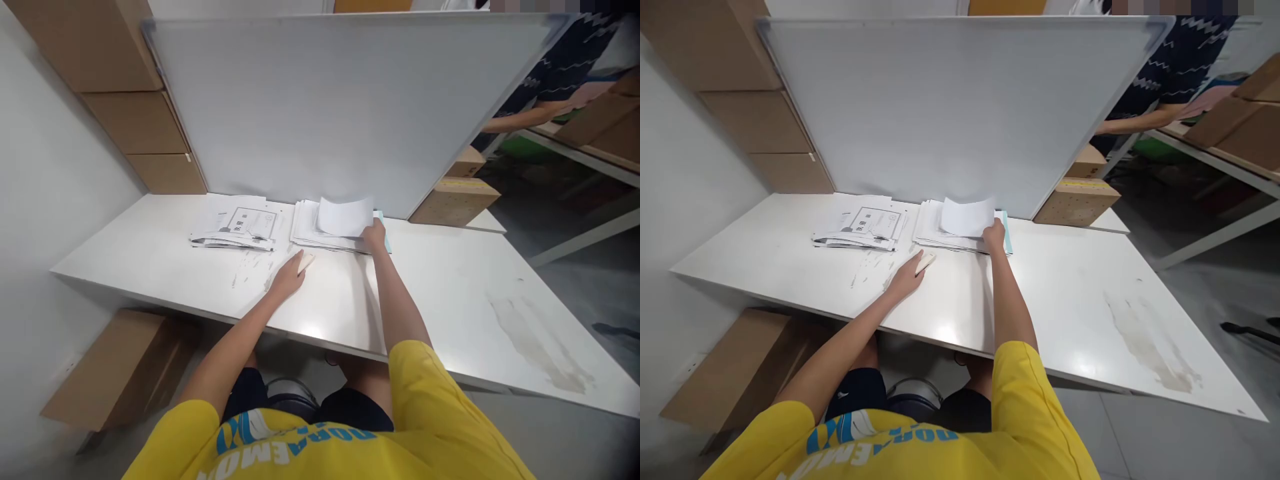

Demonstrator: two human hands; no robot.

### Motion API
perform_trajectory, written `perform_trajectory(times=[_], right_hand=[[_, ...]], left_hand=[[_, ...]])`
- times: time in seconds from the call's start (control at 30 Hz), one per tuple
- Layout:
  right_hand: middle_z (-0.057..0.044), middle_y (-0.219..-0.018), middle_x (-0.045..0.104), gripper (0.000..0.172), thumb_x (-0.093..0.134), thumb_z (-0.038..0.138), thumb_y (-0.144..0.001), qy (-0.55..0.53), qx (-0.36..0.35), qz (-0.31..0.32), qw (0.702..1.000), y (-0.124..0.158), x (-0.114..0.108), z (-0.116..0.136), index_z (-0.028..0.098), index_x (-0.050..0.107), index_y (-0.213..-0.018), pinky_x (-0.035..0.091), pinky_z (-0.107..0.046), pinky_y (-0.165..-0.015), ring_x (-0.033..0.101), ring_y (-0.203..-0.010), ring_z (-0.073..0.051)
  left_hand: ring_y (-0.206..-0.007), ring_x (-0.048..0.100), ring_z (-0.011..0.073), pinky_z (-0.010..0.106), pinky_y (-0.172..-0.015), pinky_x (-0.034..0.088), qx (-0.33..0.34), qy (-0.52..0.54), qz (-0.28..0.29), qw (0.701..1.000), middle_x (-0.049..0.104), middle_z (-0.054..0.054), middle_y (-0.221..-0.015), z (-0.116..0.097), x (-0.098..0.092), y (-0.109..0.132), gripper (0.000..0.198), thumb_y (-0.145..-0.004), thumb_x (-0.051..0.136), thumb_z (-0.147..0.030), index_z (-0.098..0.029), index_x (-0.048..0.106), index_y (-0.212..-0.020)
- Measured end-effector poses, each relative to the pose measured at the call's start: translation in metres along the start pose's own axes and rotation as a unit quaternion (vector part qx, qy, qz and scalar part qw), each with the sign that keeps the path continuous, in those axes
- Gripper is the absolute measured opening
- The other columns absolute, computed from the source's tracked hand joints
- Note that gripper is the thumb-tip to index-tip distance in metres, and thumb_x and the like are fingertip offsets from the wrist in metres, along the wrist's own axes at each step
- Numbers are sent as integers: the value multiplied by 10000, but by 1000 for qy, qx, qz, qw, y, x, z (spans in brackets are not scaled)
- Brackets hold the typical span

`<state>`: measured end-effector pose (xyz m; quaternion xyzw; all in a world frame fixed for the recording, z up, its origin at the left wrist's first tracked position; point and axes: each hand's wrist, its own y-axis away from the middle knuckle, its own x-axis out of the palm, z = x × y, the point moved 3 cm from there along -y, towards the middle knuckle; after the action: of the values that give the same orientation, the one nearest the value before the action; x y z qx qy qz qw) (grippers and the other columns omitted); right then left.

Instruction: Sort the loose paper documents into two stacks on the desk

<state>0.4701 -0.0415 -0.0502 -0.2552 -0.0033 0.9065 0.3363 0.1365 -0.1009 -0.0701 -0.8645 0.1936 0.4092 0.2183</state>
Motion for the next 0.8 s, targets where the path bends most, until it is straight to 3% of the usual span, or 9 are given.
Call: perform_trajectory(times=[0.13, 0.3, 0.5, 0.7, 0.8], right_hand=[[-88, -928, 599, 355, 486, 209, -722, 23, -5, -22, 999, -9, -2, 2, 167, 600, -1055, 443, -401, -889, 525, -906, -244], [-164, -1016, 617, 399, 518, 148, -705, 93, 10, 5, 996, -11, 3, 0, 117, 618, -1090, 456, -415, -888, 542, -946, -281], [-232, -1224, 533, 553, 517, 136, -688, 131, 47, -12, 990, -1, 9, -3, 57, 549, -1234, 487, -430, -916, 569, -1017, -305], [-278, -1275, 519, 610, 531, 183, -693, 154, 75, -1, 985, 4, -4, 4, -2, 529, -1274, 448, -495, -1018, 557, -1133, -370], [-265, -1271, 556, 591, 534, 265, -742, 180, 49, 20, 982, 20, -18, -3, 22, 555, -1280, 411, -550, -1054, 537, -1177, -401]], left_hand=[[-1388, 499, 249, 425, -1191, 406, 2, -6, 2, 1000, 520, 95, -1505, 0, 1, 0, 582, -938, 499, -201, -199, 411, -1514], [-1370, 514, 252, 426, -1179, 419, -4, -5, 1, 1000, 544, 98, -1481, -1, 1, -1, 531, -946, 505, -204, -197, 466, -1476], [-1355, 522, 261, 427, -1167, 424, -6, 8, 0, 1000, 552, 114, -1468, -4, 1, 2, 516, -942, 508, -197, -171, 485, -1457], [-1364, 510, 240, 393, -1173, 409, -16, 8, 1, 1000, 551, 94, -1473, -3, 5, 6, 507, -952, 502, -218, -177, 482, -1457], [-1362, 510, 244, 394, -1168, 412, -13, 9, 7, 1000, 545, 101, -1479, -2, 7, 7, 515, -948, 501, -219, -169, 478, -1460]])
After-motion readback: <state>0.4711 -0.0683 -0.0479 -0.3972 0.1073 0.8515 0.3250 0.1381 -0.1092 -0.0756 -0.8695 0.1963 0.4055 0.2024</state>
